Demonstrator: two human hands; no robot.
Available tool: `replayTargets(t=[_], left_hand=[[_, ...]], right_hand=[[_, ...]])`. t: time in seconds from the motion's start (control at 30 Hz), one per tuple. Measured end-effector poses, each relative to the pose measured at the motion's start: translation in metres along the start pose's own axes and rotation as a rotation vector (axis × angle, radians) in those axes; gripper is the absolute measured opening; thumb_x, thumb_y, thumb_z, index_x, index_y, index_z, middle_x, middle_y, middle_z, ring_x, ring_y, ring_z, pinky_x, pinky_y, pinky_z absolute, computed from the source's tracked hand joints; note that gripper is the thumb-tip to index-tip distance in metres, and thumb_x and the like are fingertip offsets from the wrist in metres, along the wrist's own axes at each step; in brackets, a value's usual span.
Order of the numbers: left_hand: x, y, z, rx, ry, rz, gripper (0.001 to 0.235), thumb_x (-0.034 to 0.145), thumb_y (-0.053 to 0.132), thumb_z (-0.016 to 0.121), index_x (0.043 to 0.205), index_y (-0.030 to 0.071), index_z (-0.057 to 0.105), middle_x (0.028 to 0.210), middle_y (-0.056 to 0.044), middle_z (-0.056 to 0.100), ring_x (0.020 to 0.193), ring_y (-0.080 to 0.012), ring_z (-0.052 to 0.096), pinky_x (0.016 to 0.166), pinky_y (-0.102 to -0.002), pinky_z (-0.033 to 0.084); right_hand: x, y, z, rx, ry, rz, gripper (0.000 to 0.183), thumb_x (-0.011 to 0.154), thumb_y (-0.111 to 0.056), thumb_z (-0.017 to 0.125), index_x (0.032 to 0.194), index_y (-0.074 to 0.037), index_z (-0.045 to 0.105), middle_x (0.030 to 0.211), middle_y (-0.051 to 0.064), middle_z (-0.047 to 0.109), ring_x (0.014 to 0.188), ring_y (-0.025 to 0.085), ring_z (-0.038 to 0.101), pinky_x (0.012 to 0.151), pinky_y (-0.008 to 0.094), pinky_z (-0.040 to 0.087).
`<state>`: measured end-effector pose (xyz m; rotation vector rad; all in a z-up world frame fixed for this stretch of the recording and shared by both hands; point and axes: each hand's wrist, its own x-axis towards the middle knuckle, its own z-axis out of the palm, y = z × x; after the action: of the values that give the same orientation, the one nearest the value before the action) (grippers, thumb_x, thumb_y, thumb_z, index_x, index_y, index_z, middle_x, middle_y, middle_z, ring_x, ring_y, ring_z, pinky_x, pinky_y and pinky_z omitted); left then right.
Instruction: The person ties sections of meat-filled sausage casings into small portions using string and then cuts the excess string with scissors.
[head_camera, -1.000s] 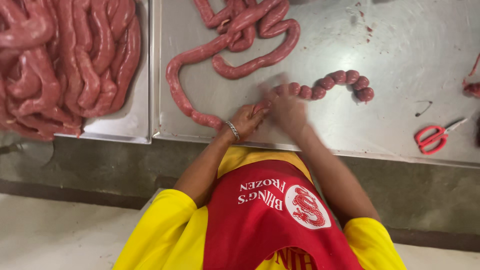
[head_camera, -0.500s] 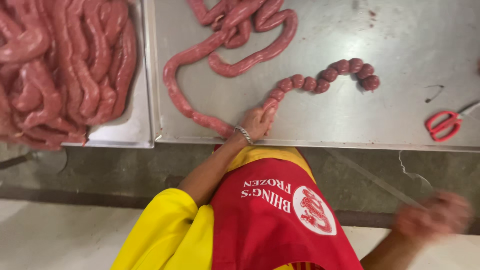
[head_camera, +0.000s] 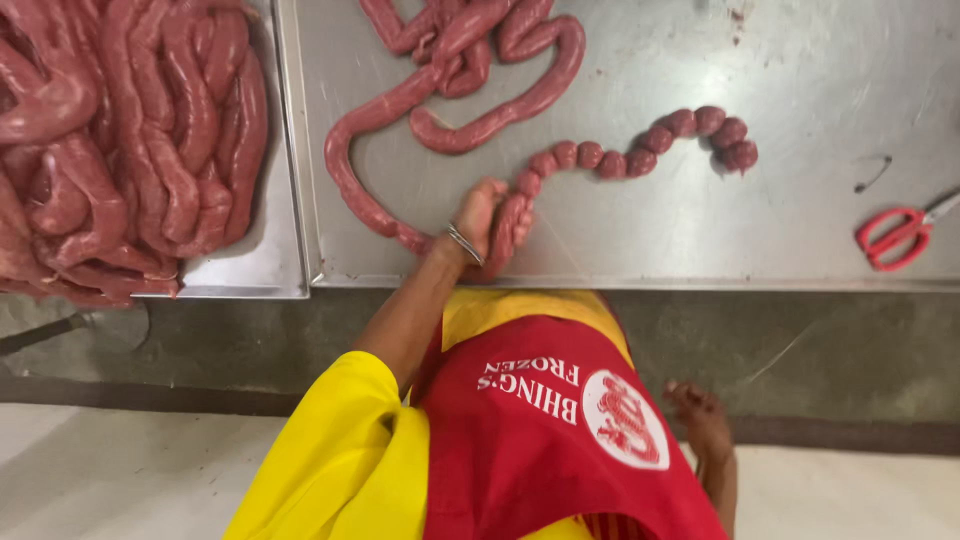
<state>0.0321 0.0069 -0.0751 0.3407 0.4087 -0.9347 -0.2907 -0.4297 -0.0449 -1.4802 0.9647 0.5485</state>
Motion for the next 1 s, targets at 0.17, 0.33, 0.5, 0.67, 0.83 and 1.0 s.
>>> replayTargets(t=[0.17,0.33,0.5,0.67,0.83,1.0], left_hand=[[-0.042,-0.015,0.03,0.842,0.21,0.313,0.046,0.101,0.035,0.06,0.133,0.003,0.052,0.112,-0.006,0.062,0.1,-0.0155,0.062,0.092,-0.036,0.05],[-0.038,-0.074,0.027,1.754,0.747,0.538,0.047,0.097,0.032,0.063,0.128,-0.001,0.051,0.102,-0.026,0.067,0.091,-0.05,0.065,0.081,-0.059,0.049],[-0.04,-0.038,0.017,1.284,0.493,0.408,0.044,0.106,0.044,0.063,0.108,0.0,0.058,0.084,-0.017,0.059,0.076,-0.0338,0.059,0.066,-0.046,0.047],[-0.05,-0.018,0.04,0.824,0.4,0.192,0.047,0.105,0.052,0.057,0.102,0.005,0.057,0.067,0.001,0.047,0.05,-0.0094,0.039,0.044,-0.028,0.034],[-0.05,-0.023,0.04,0.954,0.494,0.283,0.04,0.101,0.044,0.059,0.089,0.007,0.07,0.064,-0.001,0.059,0.051,-0.0127,0.054,0.047,-0.031,0.047],[-0.013,-0.049,-0.001,1.248,0.572,0.372,0.057,0.111,0.045,0.05,0.075,0.006,0.069,0.061,-0.004,0.064,0.055,-0.0163,0.062,0.058,-0.036,0.053]], right_hand=[[0.003,-0.082,-0.048,-0.071,0.193,-0.252,0.024,0.108,-0.027,0.064,0.118,-0.007,0.073,0.105,0.0,0.069,0.086,0.01,0.054,0.071,0.028,0.04],[0.09,-0.242,-0.047,-1.11,0.315,-0.677,0.054,0.092,-0.023,0.079,0.143,-0.015,0.065,0.1,0.022,0.068,0.1,0.037,0.066,0.087,0.05,0.053],[0.187,-0.349,0.076,-1.348,0.236,-0.653,0.1,0.064,-0.041,0.096,0.148,-0.015,0.047,0.103,0.016,0.075,0.107,0.05,0.067,0.097,0.054,0.05],[0.096,-0.307,0.305,-1.697,0.225,-1.396,0.029,0.084,-0.029,0.07,0.112,-0.032,0.066,0.125,0.005,0.063,0.1,0.031,0.074,0.08,0.05,0.056],[-0.017,-0.294,0.272,-0.983,-0.573,-1.075,0.071,0.076,-0.011,0.081,0.14,-0.019,0.052,0.16,0.022,0.029,0.084,0.041,0.073,0.077,0.05,0.061],[-0.008,-0.257,0.139,-0.415,-0.595,-0.676,0.027,0.09,0.003,0.061,0.112,-0.004,0.074,0.155,0.016,0.052,0.123,0.029,0.063,0.093,0.04,0.058]])
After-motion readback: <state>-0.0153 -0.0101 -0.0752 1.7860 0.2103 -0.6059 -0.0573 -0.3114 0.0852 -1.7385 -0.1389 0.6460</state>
